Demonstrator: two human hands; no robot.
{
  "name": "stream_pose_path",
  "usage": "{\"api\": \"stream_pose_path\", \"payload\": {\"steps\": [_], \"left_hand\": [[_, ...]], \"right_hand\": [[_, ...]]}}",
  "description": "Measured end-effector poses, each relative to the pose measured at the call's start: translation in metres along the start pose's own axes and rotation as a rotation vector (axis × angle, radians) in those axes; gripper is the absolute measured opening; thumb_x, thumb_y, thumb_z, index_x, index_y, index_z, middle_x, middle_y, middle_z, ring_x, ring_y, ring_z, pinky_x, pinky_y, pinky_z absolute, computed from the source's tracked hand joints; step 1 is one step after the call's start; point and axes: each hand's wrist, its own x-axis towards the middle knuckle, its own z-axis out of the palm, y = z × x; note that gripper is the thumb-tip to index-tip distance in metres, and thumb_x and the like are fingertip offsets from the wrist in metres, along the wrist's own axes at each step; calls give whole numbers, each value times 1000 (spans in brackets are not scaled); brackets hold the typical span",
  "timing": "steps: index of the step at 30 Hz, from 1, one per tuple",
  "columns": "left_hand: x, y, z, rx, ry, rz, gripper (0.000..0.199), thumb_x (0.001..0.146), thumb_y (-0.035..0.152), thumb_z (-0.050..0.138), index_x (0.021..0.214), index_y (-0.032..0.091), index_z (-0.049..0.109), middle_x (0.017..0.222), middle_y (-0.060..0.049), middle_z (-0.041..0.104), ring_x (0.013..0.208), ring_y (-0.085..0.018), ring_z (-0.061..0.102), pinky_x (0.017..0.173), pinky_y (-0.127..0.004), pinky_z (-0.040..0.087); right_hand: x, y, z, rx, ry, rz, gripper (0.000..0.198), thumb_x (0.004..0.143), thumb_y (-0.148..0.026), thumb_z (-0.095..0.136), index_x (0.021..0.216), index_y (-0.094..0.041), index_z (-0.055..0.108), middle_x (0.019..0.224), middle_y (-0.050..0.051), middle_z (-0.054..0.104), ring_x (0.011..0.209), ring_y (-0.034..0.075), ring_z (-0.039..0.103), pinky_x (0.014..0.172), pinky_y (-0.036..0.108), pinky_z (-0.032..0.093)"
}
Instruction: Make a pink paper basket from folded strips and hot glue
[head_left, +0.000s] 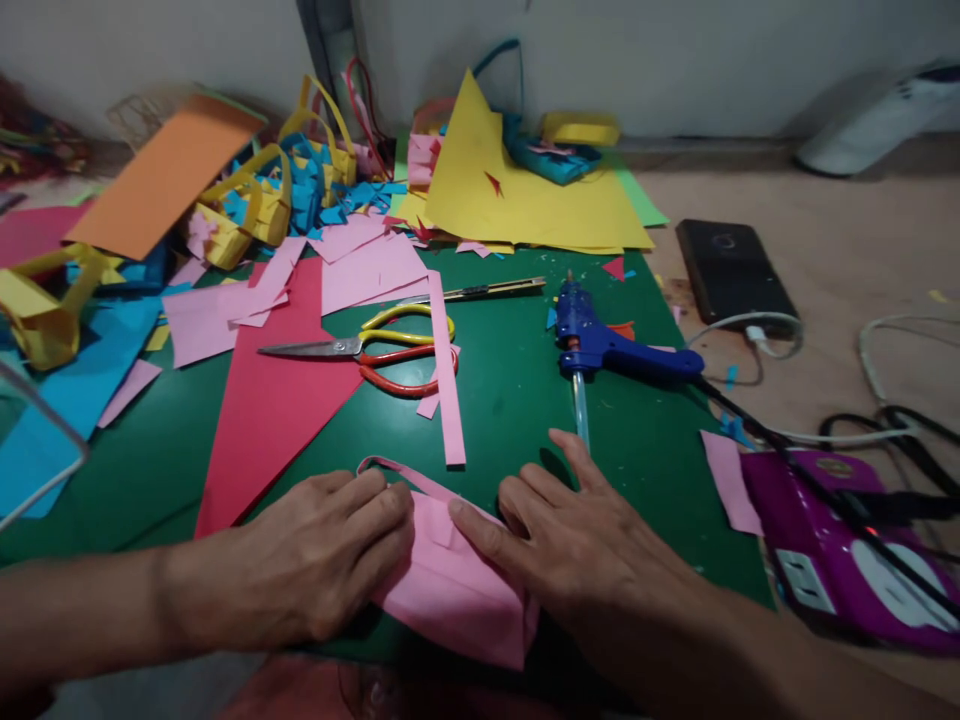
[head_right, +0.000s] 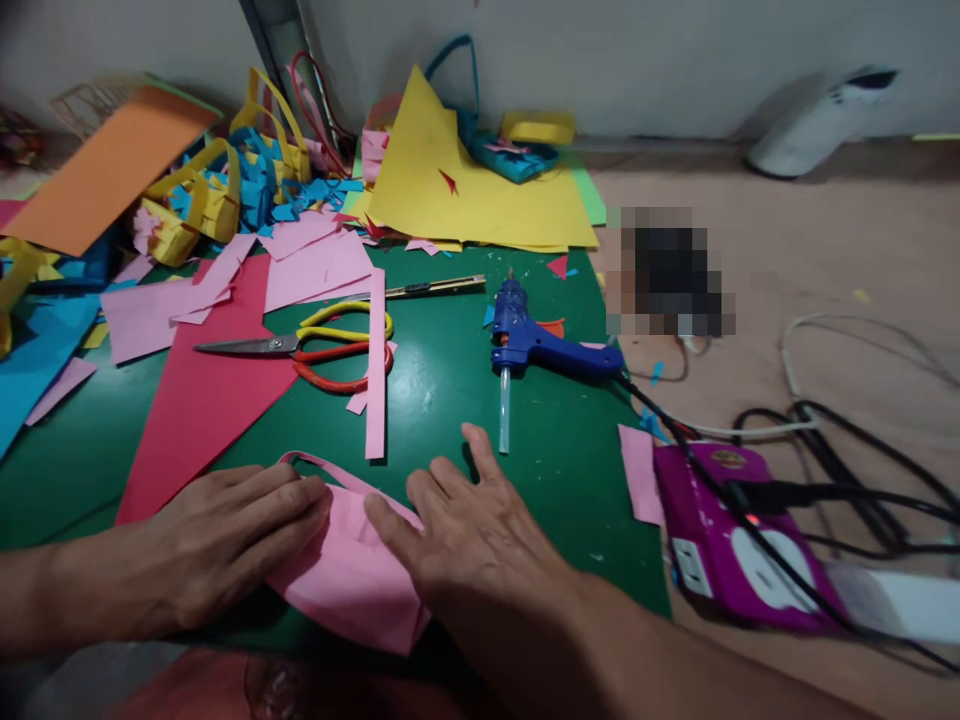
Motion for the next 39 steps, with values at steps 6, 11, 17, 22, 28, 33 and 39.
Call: {"api": "stream_pose_path", "payload": {"steps": [6,11,17,22,28,33,39], "left_hand": [[4,10,7,-36,-92,-155,47,92,38,38,128,9,39,100,-13,58,88,-26,50,67,-39,47],[9,16,16,42,-24,-159,55,87,50,44,125,10,44,90,-11,57,82,-26,49,66,-41,44],[11,16,19,47,84,-84,34,90,39,46,104,10,57,97,-12,59,82,-23,50,64,-37,42],[9,15,15,-90,106,-85,32,91,34,42,102,8,58,98,-15,62,86,-26,53,69,-41,45],[-1,-1,5,-221,68,-141,27,91,19,41,115,16,54,98,-11,63,83,-19,55,73,-33,48],[-7,-9,0,-245,-38,-222,23,90,14,42,106,19,58,97,-7,61,79,-17,52,72,-29,44],[-5,-6,11,-171,-56,-260,21,90,12,41,99,18,59,91,-5,58,77,-18,47,65,-30,37]], "right_hand": [[-3,-5,-2,76,-88,82,32,84,-14,45,111,-28,57,75,-1,51,71,16,42,99,58,22],[-5,-7,-1,104,-29,103,27,86,-15,44,102,-30,60,73,-1,51,71,16,40,98,58,21],[-11,-4,-3,197,74,72,24,90,-16,41,85,-24,63,65,-3,49,65,13,38,97,53,21],[-16,-3,-5,266,78,239,25,88,-8,39,84,-18,61,65,-3,51,64,12,41,97,49,22],[-11,-2,-4,166,98,224,29,86,-6,38,70,-18,59,64,-1,51,65,14,40,96,51,22],[-4,-4,-8,49,87,185,30,86,-6,40,66,-17,58,64,0,53,65,14,42,96,49,25],[2,-7,-9,-113,29,18,17,80,-5,49,73,-16,61,66,1,56,67,18,46,94,48,29]]}}
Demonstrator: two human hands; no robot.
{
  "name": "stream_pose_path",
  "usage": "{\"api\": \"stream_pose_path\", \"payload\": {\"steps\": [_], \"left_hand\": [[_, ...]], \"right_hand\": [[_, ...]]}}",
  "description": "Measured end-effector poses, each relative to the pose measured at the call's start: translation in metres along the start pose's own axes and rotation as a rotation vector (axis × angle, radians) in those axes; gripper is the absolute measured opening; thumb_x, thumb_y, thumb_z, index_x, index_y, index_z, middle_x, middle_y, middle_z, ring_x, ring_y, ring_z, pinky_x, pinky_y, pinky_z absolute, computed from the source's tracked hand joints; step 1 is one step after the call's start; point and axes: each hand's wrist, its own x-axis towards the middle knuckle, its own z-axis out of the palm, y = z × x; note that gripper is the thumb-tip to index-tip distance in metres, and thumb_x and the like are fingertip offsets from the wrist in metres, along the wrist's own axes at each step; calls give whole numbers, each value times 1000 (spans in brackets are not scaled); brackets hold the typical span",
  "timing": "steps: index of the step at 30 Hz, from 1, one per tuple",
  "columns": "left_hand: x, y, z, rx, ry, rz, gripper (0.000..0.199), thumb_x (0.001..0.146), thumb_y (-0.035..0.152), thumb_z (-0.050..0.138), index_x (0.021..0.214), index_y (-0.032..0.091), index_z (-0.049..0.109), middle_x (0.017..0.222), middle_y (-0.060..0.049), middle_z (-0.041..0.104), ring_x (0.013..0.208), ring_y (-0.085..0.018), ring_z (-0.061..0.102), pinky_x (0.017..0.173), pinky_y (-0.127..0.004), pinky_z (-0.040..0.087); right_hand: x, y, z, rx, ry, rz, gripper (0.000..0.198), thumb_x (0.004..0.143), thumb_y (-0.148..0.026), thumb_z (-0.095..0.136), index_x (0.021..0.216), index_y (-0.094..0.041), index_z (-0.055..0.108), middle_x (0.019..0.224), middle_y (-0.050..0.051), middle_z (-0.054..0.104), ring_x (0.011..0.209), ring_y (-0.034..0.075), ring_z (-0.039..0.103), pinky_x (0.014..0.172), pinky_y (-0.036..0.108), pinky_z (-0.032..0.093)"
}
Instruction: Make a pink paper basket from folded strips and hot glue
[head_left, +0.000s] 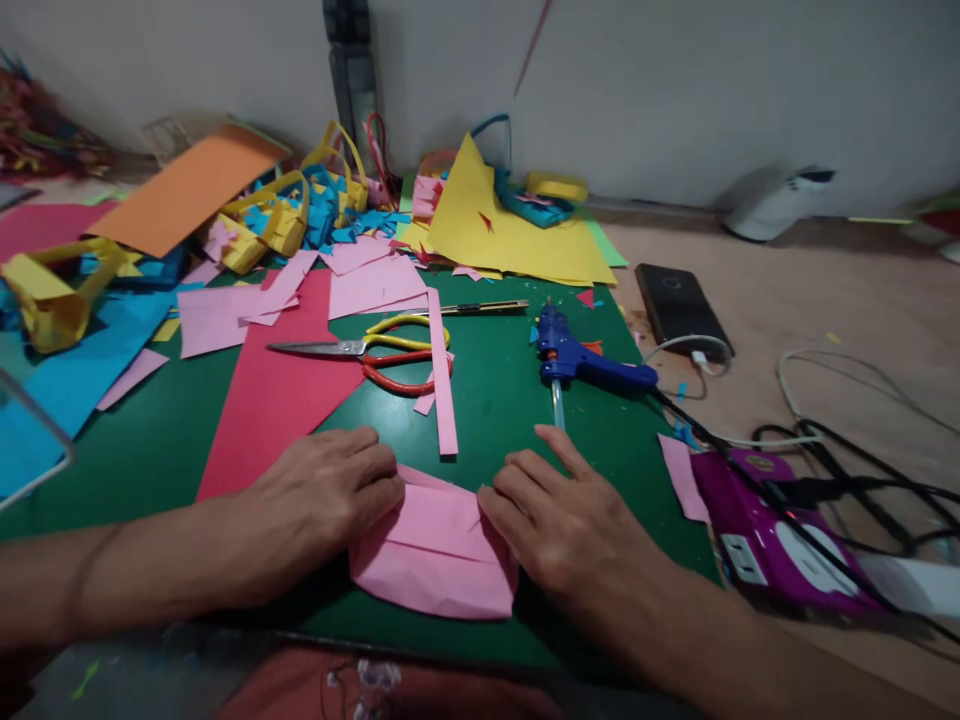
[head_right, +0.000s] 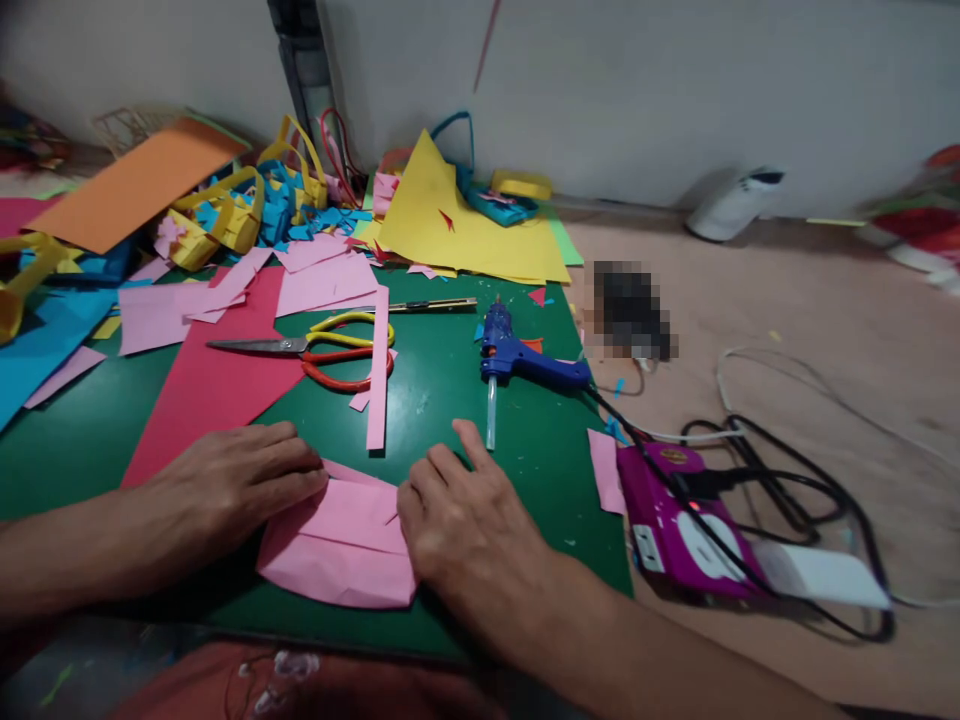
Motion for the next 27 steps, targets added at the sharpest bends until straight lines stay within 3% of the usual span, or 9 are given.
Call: {"api": "stream_pose_path", "payload": {"steps": [8,17,23,27], "left_hand": [[4,0,8,94,96,86,16,90,12,44,93,13,60,87,-6,58,74,-20,44,61,-33,34],[10,-5,11,52,147,65,21,90,8,40,81,14,58,76,-3,55,66,-17,38,55,-31,27],[10,-5,11,80,169,96,21,91,10,39,84,15,58,79,-4,56,71,-18,40,60,-33,27],[7,-3,11,89,164,97,21,92,11,38,88,15,58,83,-6,57,74,-19,42,65,-35,28]], "right_hand": [[9,-5,1,-91,-31,-112,13,79,-8,52,72,-17,59,66,2,56,67,20,47,88,45,34],[5,-5,9,42,41,53,28,86,-5,37,71,-15,58,68,4,56,65,18,46,84,43,38],[4,-6,9,109,72,116,32,88,-6,35,70,-16,59,68,4,56,66,16,46,87,44,37],[3,-8,6,36,103,47,33,87,-6,35,68,-15,60,65,3,55,65,17,45,89,45,37]]}}
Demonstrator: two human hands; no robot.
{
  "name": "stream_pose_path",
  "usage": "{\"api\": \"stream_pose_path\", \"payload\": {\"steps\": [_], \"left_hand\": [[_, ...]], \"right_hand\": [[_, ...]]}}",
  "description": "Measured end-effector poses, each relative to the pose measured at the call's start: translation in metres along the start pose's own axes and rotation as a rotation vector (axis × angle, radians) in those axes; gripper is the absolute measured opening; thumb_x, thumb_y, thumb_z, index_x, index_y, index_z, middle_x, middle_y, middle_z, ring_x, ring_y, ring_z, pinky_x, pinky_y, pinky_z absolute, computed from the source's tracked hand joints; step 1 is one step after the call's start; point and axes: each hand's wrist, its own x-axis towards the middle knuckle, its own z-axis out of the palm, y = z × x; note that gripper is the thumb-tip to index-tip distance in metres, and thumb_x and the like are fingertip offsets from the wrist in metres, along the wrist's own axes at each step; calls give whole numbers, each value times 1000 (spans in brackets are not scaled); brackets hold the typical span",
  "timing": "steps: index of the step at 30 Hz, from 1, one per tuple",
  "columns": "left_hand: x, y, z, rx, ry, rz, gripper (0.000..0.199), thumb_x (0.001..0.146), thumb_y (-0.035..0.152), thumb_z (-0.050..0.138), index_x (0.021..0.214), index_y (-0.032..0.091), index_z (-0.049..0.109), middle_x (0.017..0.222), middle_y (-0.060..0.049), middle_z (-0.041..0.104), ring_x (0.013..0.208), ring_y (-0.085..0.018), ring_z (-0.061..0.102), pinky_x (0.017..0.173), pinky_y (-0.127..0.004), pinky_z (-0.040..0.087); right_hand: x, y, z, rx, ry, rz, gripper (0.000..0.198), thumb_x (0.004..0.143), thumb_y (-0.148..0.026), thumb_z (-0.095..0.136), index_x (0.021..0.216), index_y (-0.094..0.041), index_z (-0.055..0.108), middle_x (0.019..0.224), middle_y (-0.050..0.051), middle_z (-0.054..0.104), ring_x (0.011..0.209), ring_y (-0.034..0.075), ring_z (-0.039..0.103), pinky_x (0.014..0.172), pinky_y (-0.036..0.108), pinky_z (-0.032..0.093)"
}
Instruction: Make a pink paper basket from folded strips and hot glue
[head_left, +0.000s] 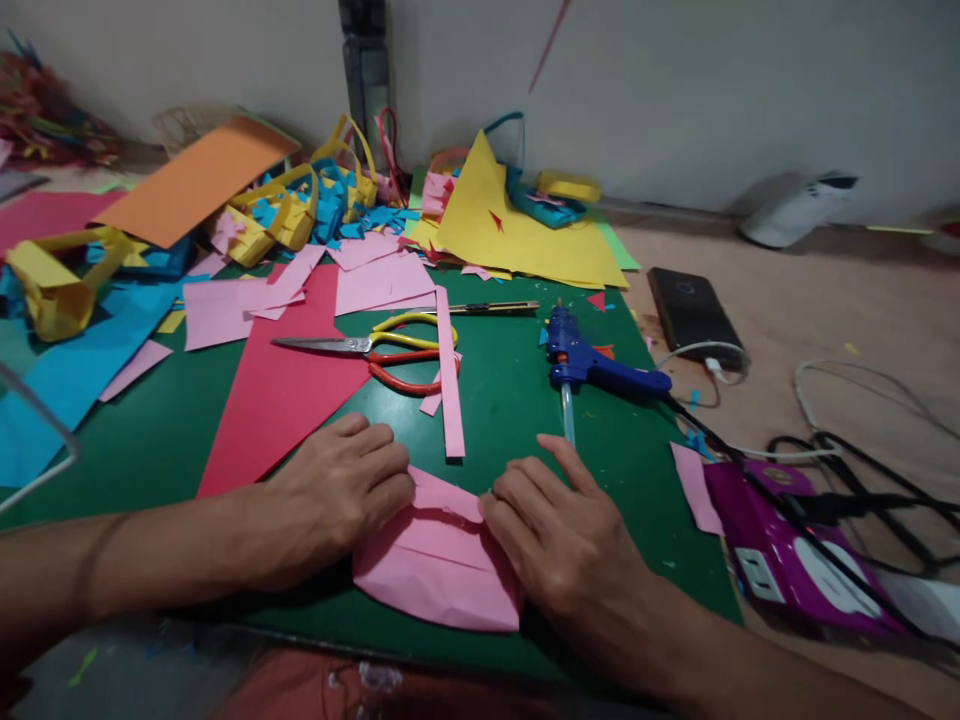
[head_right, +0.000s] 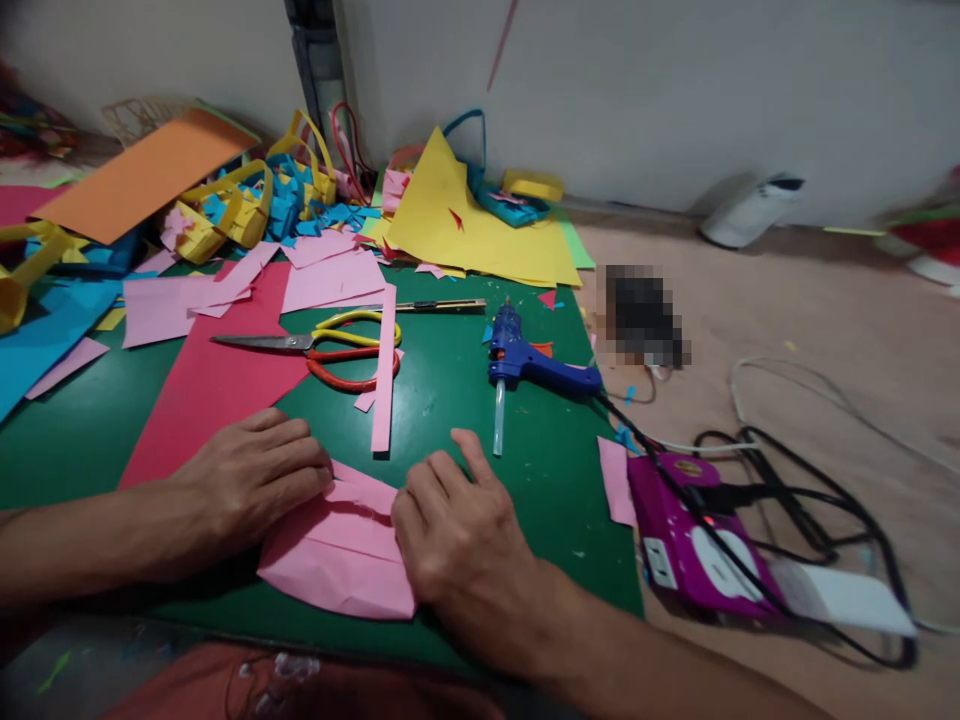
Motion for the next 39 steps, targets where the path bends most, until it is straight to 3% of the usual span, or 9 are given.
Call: {"api": "stream_pose_path", "payload": {"steps": [5,13,20,24,27,31,35,39], "left_hand": [[-2,3,-4,-13,-7,15,23,93,14,35,91,15,58,86,-6,56,75,-19,41,63,-35,28],[-1,3,-3,22,-51,79,23,94,17,36,87,15,58,82,-5,55,72,-18,37,60,-35,25],[2,8,-8,43,-54,102,28,95,18,33,83,15,58,81,-5,56,71,-19,39,60,-35,26],[-3,13,-11,93,-156,62,19,91,17,40,94,15,58,93,-8,58,79,-20,44,66,-35,32],[-3,24,-18,159,-225,-15,23,88,17,44,108,14,55,99,-10,58,85,-21,46,72,-34,36],[6,46,-26,204,-244,-64,40,90,42,39,116,14,52,94,-9,60,83,-22,49,75,-38,38],[14,57,-15,238,-229,-135,73,83,70,26,114,11,54,91,-11,59,84,-26,49,75,-42,38],[14,55,-2,222,-215,-124,79,78,76,24,109,11,57,90,-11,56,82,-28,48,72,-44,36]], "right_hand": [[-1,-2,0,-90,38,-157,29,83,-5,37,70,-12,62,64,6,56,68,19,49,87,44,40],[0,-5,-1,-81,26,-181,31,84,-8,36,68,-15,62,66,6,61,69,21,56,90,44,38],[-4,-11,-3,-104,-7,-201,31,80,-7,35,78,-11,66,79,11,66,80,26,60,92,46,36],[-7,-13,-4,-98,-27,-178,32,80,-6,34,79,-11,66,79,12,66,80,25,60,91,47,36],[-9,-14,-4,-123,-43,-162,30,80,-6,36,81,-9,66,80,13,65,80,25,59,91,47,37],[-10,-15,-2,-128,-35,-183,28,81,-7,38,83,-9,65,77,12,64,79,25,58,89,47,37],[-13,-13,0,-91,5,-132,32,81,-4,33,88,-8,64,76,11,63,78,23,57,90,46,37],[-19,-10,-1,-77,30,-100,35,83,-4,31,85,-10,65,76,9,63,79,22,57,91,45,38]]}}
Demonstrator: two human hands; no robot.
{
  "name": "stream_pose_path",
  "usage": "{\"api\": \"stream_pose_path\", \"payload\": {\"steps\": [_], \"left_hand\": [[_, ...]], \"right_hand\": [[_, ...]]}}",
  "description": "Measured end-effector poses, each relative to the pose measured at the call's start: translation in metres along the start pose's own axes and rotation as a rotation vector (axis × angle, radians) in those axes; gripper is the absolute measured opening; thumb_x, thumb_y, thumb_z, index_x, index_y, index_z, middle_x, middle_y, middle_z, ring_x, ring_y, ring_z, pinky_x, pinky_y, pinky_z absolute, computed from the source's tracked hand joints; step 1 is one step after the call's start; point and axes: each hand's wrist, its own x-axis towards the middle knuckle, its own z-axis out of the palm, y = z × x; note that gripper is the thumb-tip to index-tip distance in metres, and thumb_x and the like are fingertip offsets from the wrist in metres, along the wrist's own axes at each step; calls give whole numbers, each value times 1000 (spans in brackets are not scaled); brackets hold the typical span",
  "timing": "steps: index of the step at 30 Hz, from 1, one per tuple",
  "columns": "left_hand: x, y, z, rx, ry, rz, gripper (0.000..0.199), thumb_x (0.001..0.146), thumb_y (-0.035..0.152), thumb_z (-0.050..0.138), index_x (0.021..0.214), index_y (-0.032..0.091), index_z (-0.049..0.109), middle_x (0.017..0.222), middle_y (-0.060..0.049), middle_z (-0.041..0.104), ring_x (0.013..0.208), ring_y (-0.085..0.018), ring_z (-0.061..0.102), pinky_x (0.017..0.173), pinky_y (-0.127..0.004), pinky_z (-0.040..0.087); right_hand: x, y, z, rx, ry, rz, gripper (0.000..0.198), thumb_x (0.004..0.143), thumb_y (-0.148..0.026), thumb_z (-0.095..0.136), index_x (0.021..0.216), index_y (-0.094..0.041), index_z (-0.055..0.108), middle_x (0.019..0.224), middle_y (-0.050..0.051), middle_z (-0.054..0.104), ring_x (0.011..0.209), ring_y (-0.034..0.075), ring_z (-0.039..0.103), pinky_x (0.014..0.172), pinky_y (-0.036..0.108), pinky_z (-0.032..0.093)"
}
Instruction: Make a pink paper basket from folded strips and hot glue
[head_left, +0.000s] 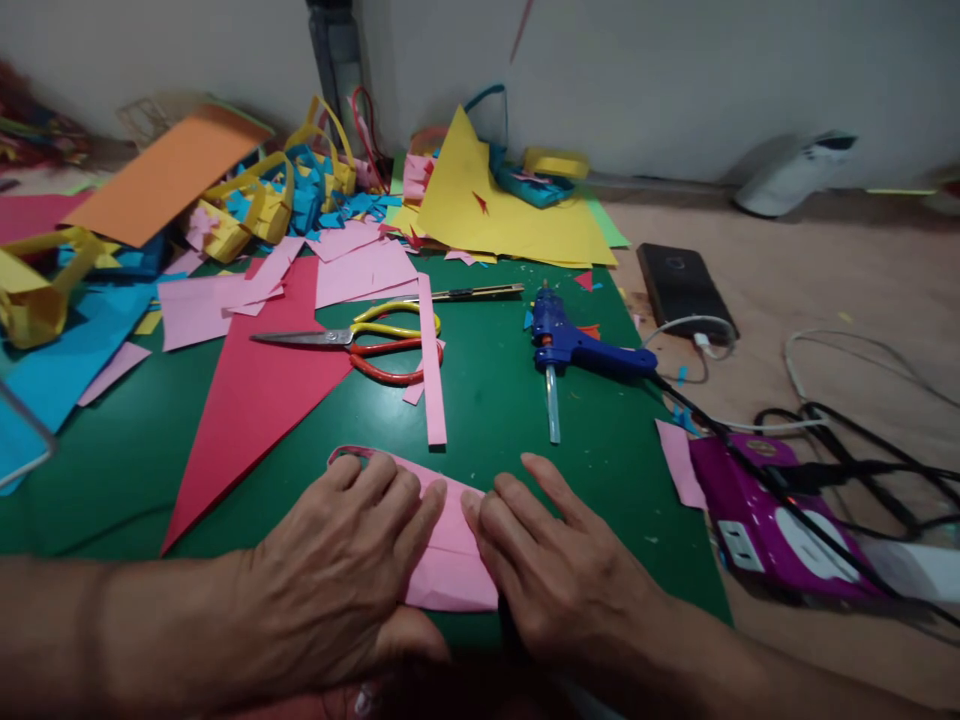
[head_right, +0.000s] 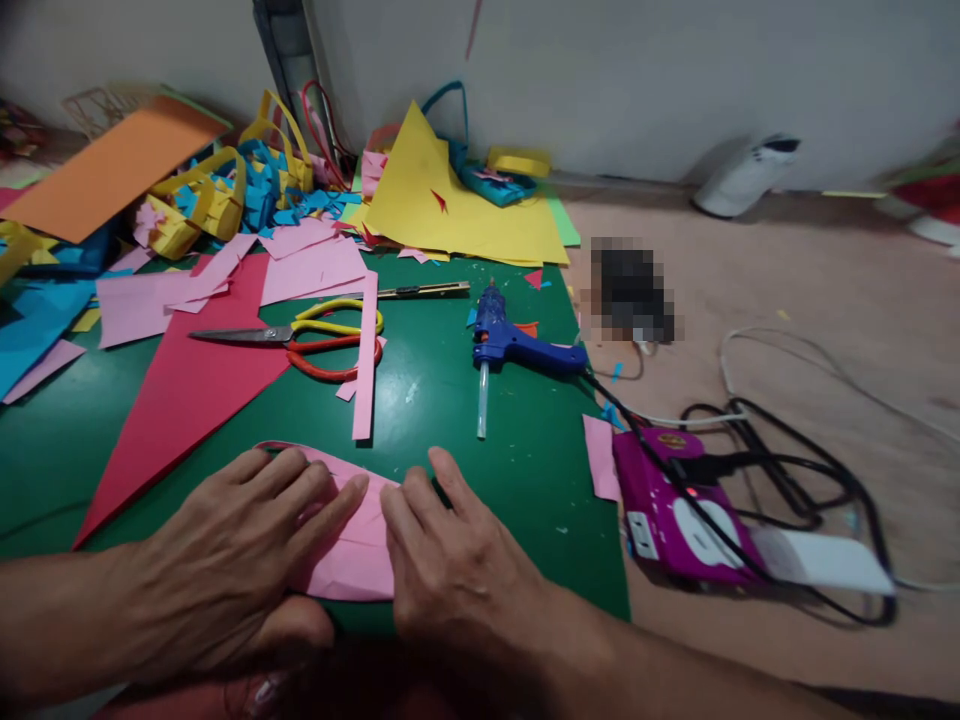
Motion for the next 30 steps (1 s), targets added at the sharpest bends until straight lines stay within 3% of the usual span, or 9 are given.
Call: {"api": "stream_pose_path", "payload": {"steps": [5,10,15,20,24,30], "left_hand": [[-2,-3,4,-11,30,49,73,80,72,28,107,11,57,90,-10,56,79,-25,46,71,-43,33],[-3,-5,5,-20,52,59,80,79,73,28,119,8,52,93,-10,57,82,-26,45,73,-43,31],[-2,-6,8,-4,84,65,80,79,74,25,117,9,54,93,-10,57,82,-25,45,73,-42,31],[-3,-6,11,-5,98,65,83,77,77,22,113,11,56,92,-10,58,81,-25,45,73,-42,32],[-4,-7,12,-29,97,69,87,75,78,24,124,10,49,93,-10,58,82,-25,46,73,-42,32],[-8,-3,10,1,137,65,76,82,69,29,121,7,50,90,-12,58,79,-24,48,68,-40,35]], "right_hand": [[-10,7,-3,56,11,44,35,87,-6,32,87,-11,66,75,7,64,80,22,57,90,45,38],[-20,19,-9,88,-17,120,35,88,-5,31,91,-10,65,73,7,64,79,20,57,88,46,39],[-17,18,-15,114,-39,164,37,88,-3,29,98,-11,63,75,7,64,78,18,57,88,46,40],[-6,8,-10,101,-99,114,34,90,-10,32,107,-14,62,72,5,60,70,18,52,87,47,39],[-4,5,-4,17,-84,82,34,89,-10,33,108,-13,62,67,4,57,66,18,49,87,49,38],[-4,4,-3,-14,-50,74,33,88,-9,34,103,-12,63,66,3,57,68,18,51,88,49,37]]}}
